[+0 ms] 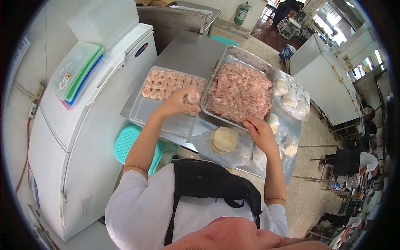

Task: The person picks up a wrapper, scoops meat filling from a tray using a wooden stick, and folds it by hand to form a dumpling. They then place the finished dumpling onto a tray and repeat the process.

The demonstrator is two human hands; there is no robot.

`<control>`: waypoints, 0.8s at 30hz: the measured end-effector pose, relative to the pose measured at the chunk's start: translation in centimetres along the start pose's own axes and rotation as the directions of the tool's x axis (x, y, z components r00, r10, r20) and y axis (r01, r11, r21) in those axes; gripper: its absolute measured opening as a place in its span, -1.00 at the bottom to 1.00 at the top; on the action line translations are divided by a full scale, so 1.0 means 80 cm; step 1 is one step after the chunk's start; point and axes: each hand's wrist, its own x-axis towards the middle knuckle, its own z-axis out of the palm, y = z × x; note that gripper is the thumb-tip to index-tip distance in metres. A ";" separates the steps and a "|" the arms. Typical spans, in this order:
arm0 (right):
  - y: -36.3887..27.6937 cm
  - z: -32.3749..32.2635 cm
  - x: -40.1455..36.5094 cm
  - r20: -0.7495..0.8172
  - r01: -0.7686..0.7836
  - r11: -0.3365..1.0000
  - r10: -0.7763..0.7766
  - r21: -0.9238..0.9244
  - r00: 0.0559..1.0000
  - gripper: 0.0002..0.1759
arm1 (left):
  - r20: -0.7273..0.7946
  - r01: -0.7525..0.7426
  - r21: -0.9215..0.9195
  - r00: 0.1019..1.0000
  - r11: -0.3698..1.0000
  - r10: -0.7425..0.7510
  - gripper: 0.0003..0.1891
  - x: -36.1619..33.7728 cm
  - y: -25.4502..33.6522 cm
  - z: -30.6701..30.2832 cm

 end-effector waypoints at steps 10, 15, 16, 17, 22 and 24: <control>0.005 0.042 -0.043 -0.039 -0.327 0.884 0.360 0.335 0.932 -0.71 | -0.276 0.156 0.421 0.961 0.893 -0.038 -0.37 -0.054 -0.135 -0.011; -0.004 0.047 -0.049 -0.079 -0.364 0.862 0.415 0.353 0.906 -0.71 | -0.346 0.182 0.446 0.938 0.876 -0.019 -0.28 -0.034 -0.162 0.016; -0.004 0.048 -0.050 -0.081 -0.368 0.860 0.420 0.353 0.904 -0.71 | -0.336 0.176 0.452 0.942 0.875 -0.016 -0.27 -0.027 -0.159 0.018; -0.003 0.048 -0.051 -0.088 -0.353 0.881 0.398 0.314 0.913 -0.72 | -0.326 0.170 0.458 0.945 0.873 -0.013 -0.26 -0.020 -0.158 0.019; 0.011 0.041 -0.053 -0.121 -0.298 0.935 0.324 0.191 0.938 -0.69 | -0.308 0.092 0.579 0.945 0.810 0.113 -0.26 0.000 -0.181 0.028; 0.019 0.024 -0.051 0.011 -0.420 0.906 0.420 0.058 0.907 -0.60 | -0.271 0.057 0.607 0.952 0.792 0.140 -0.27 -0.006 -0.175 0.025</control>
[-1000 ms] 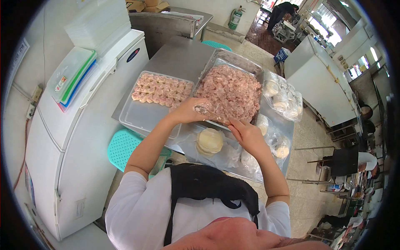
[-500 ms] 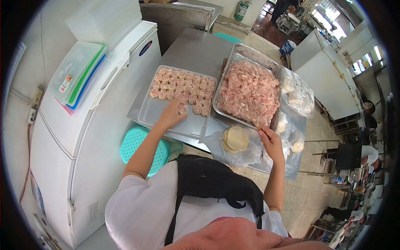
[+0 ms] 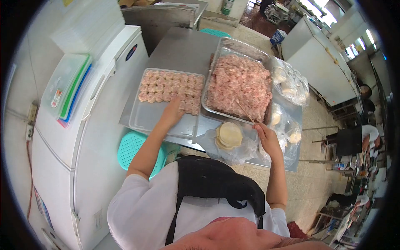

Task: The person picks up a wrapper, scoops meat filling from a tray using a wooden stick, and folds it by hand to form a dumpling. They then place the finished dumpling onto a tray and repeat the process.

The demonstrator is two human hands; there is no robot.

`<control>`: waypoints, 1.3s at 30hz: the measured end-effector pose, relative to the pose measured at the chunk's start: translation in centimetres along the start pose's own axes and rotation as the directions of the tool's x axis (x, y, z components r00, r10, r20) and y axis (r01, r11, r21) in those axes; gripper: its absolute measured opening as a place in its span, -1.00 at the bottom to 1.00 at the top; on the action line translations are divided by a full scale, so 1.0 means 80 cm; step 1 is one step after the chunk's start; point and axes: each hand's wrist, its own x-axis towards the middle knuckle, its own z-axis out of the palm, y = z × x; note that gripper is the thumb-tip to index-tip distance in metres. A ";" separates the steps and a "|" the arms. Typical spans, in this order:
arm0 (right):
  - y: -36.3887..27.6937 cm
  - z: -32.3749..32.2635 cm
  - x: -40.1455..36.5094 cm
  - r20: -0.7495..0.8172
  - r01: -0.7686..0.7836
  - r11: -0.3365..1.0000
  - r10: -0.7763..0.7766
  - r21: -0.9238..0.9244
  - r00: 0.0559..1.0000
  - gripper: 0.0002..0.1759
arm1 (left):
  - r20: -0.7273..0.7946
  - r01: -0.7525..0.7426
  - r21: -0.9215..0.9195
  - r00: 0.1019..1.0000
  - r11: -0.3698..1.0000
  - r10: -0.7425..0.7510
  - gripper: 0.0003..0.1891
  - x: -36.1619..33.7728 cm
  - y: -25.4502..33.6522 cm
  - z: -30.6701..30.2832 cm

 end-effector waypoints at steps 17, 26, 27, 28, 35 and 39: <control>0.127 -0.075 0.171 0.044 0.179 0.259 -0.453 -0.949 0.890 -0.86 | 0.306 -0.184 -0.302 0.911 0.936 0.277 -0.55 -0.024 0.253 0.050; 0.127 -0.089 0.125 0.307 0.452 0.272 -0.442 -0.850 0.843 -0.90 | 0.251 -0.111 -0.309 0.948 0.945 0.194 -0.73 -0.030 0.244 0.069; 0.130 -0.091 0.120 0.336 0.483 0.293 -0.433 -0.825 0.836 -0.90 | 0.250 -0.104 -0.305 0.950 0.947 0.185 -0.73 -0.029 0.244 0.067; 0.132 -0.092 0.115 0.365 0.512 0.314 -0.424 -0.799 0.829 -0.90 | 0.279 -0.039 -0.357 0.949 0.933 0.146 -0.78 -0.027 0.244 0.063; 0.151 -0.094 0.086 0.365 0.505 0.500 -0.356 -0.703 0.860 -0.81 | 0.191 0.212 -0.528 0.973 0.822 -0.127 -0.82 -0.022 0.240 0.060; 0.180 -0.084 0.079 0.276 0.448 0.737 -0.354 -0.506 0.894 -0.62 | 0.134 0.255 -0.609 0.966 0.751 -0.219 -0.87 -0.010 0.228 0.066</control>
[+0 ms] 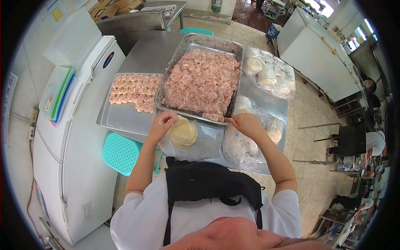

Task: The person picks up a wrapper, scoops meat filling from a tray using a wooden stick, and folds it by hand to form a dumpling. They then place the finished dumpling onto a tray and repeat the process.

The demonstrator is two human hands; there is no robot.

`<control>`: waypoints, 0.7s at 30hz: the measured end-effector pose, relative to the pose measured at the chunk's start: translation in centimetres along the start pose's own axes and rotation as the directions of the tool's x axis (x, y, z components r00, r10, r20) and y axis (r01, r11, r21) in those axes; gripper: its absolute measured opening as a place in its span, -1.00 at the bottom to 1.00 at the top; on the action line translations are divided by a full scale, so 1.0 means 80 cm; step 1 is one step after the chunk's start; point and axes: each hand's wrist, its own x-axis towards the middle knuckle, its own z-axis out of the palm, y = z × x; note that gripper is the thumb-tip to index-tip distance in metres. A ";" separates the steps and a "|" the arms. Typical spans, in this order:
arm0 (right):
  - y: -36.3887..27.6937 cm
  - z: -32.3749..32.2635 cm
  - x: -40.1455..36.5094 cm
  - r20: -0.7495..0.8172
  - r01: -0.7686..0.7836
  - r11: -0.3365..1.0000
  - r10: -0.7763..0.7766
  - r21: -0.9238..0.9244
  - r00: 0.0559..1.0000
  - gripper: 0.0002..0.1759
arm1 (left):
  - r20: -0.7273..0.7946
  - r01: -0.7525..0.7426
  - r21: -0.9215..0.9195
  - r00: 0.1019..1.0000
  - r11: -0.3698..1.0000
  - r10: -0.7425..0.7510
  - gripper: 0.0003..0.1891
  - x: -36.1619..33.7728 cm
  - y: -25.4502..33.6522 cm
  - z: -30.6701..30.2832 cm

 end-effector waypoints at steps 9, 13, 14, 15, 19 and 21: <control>-0.071 0.005 0.031 0.183 -0.255 0.266 0.266 0.930 0.946 -0.63 | 0.062 0.182 -0.497 0.983 0.848 -0.174 -0.85 0.022 0.026 0.035; -0.128 0.022 0.070 0.069 -0.084 0.055 0.230 0.995 0.971 -0.76 | 0.076 0.059 -0.484 0.997 0.873 -0.025 -0.82 0.026 0.028 0.044; -0.138 0.023 0.073 0.098 -0.094 -0.028 0.230 0.995 0.968 -0.79 | 0.090 0.027 -0.404 0.996 0.914 0.010 -0.83 0.027 0.025 0.040; -0.145 0.022 0.076 0.098 -0.095 -0.026 0.230 0.995 0.968 -0.79 | 0.108 -0.007 -0.321 0.993 0.947 0.044 -0.83 0.028 0.025 0.033; -0.153 0.040 0.077 0.154 -0.128 -0.116 0.251 0.985 0.956 -0.84 | 0.108 0.199 -0.719 0.978 0.665 -0.176 -0.80 0.048 0.015 0.000; -0.150 0.054 0.073 0.168 -0.156 -0.065 0.252 0.986 0.953 -0.86 | 0.139 0.212 -0.941 0.953 0.263 -0.270 -0.72 0.064 0.029 -0.036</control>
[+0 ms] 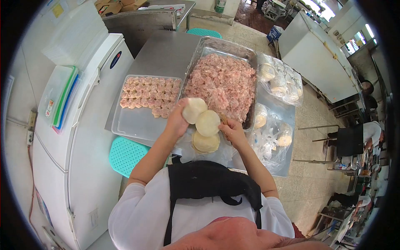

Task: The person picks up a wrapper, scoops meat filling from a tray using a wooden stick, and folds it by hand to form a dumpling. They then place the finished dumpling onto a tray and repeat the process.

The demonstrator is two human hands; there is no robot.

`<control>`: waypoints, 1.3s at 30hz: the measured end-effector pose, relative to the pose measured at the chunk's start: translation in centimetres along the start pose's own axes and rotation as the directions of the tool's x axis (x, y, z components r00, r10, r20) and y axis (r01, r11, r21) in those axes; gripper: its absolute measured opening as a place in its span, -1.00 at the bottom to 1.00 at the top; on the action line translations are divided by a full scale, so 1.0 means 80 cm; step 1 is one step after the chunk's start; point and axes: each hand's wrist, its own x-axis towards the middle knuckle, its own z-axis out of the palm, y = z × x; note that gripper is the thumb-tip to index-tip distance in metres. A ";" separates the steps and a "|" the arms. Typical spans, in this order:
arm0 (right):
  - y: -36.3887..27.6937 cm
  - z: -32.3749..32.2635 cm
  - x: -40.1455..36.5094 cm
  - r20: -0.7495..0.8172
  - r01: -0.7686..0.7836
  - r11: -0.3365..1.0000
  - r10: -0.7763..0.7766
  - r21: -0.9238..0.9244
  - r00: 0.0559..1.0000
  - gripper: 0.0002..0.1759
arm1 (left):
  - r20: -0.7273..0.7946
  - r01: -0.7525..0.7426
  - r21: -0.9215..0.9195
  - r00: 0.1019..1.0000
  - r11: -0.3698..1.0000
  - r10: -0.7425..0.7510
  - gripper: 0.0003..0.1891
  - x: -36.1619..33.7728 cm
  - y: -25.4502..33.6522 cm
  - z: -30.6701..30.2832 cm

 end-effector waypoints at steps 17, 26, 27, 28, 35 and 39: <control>-0.068 0.019 0.003 0.081 0.235 0.238 -0.519 -0.942 0.851 -0.68 | 0.155 0.088 -0.211 0.986 0.973 -0.055 -0.33 0.070 0.030 0.035; -0.140 0.038 -0.033 0.085 0.084 -0.021 -0.392 -0.996 0.916 -0.72 | -0.023 0.071 -0.200 0.997 0.977 -0.077 -0.28 0.033 0.043 0.087; -0.145 0.041 -0.036 0.093 0.092 -0.023 -0.394 -0.996 0.914 -0.72 | -0.024 0.062 -0.200 0.997 0.978 -0.068 -0.28 0.039 0.040 0.079; -0.147 0.048 -0.039 0.135 0.151 -0.001 -0.454 -0.989 0.881 -0.73 | -0.004 0.077 -0.164 0.997 0.983 -0.079 -0.30 0.047 0.035 0.067; -0.123 -0.016 -0.023 0.169 0.409 0.354 -0.547 -0.841 0.820 -0.70 | 0.208 -0.018 -0.171 0.977 0.985 0.054 -0.45 0.036 0.022 0.084; -0.133 -0.049 -0.038 0.019 0.219 0.769 -0.261 -0.600 0.965 -0.65 | 0.341 -0.221 0.359 0.935 0.907 0.093 -0.37 -0.001 0.023 0.111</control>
